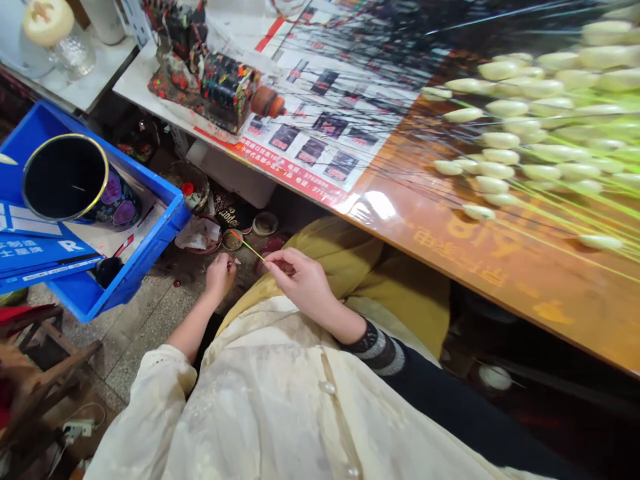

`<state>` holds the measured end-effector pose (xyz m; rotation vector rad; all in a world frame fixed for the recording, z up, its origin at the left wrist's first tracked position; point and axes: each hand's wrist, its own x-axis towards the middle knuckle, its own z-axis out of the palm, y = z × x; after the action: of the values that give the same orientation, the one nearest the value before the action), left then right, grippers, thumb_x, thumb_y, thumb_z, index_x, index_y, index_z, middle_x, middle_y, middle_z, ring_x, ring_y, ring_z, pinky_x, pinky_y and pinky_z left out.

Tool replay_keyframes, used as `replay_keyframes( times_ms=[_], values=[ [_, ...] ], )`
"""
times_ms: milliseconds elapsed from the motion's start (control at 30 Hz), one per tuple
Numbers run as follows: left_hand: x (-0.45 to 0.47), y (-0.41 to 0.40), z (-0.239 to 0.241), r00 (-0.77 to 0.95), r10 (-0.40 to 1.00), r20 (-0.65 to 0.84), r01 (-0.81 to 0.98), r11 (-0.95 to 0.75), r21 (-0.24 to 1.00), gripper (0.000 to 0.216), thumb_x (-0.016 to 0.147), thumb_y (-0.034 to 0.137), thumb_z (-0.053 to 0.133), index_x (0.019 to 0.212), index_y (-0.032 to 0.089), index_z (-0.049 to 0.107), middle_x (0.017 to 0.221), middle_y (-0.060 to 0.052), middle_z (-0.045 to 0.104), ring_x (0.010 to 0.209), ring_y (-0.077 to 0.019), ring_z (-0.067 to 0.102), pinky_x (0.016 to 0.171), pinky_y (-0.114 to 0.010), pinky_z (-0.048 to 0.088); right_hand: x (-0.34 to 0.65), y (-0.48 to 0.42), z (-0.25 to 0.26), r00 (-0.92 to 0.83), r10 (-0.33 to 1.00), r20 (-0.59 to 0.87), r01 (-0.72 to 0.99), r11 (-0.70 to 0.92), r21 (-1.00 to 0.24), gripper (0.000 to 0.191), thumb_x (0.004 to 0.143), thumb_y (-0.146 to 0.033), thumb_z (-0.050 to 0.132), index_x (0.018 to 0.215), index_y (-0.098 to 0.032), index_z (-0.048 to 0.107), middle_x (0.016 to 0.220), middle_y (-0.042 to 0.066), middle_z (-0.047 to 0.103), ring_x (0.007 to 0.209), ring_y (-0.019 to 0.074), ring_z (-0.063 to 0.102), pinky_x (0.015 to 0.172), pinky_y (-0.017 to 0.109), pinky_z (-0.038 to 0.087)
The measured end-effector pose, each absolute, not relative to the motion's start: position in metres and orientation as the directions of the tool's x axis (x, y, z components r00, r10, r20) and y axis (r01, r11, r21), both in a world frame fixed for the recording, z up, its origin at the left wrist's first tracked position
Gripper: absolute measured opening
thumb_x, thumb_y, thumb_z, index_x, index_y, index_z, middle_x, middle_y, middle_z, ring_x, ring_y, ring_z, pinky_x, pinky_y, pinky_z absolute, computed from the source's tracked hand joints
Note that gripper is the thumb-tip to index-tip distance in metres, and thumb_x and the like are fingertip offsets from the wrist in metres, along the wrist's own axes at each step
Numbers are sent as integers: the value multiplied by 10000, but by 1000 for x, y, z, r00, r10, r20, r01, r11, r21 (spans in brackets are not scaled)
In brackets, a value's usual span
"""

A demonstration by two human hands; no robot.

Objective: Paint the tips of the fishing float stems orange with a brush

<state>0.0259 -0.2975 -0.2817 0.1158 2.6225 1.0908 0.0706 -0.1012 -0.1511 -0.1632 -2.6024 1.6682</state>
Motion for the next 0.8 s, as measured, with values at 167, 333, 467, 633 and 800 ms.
replay_keyframes(
  times_ms=[167,333,467,633,800],
  values=[
    [48,-343,-345,-860,-5,-510,-349,737,579,78,887,171,660,810,165,651,816,-44,684,809,-156,645,803,-274,504,74,-98,-145,-994,102,-42,83,437,-896,200,912,-389,612,868,-211,693,782,38,653,625,147,573,577,286,479],
    [63,-383,-378,-728,-175,-663,-599,634,490,304,967,393,632,1135,139,641,1094,-64,676,944,-171,665,845,-374,587,75,-98,-147,-992,98,-78,112,405,-907,216,904,-409,617,873,-209,694,785,37,658,614,144,573,569,290,469],
    [61,-400,-390,-649,-250,-719,-720,507,474,383,970,408,626,1259,158,602,1230,-93,640,1050,-206,655,896,-416,589,75,-97,-150,-993,84,-81,107,372,-922,204,888,-400,630,908,-210,699,800,35,652,650,150,600,588,290,487],
    [59,-405,-402,-581,-295,-758,-804,354,478,394,968,406,629,1276,162,596,1263,-98,629,1087,-218,646,924,-436,581,77,-95,-144,-995,70,-66,89,399,-912,195,885,-390,634,919,-212,707,806,36,642,651,149,593,588,292,491],
    [60,-398,-404,-563,-293,-773,-826,225,517,381,968,400,630,1262,159,603,1245,-95,636,1072,-213,651,915,-428,584,78,-94,-135,-997,64,-41,65,423,-904,213,901,-406,626,919,-215,719,804,43,654,609,139,559,539,285,457]
  ],
)
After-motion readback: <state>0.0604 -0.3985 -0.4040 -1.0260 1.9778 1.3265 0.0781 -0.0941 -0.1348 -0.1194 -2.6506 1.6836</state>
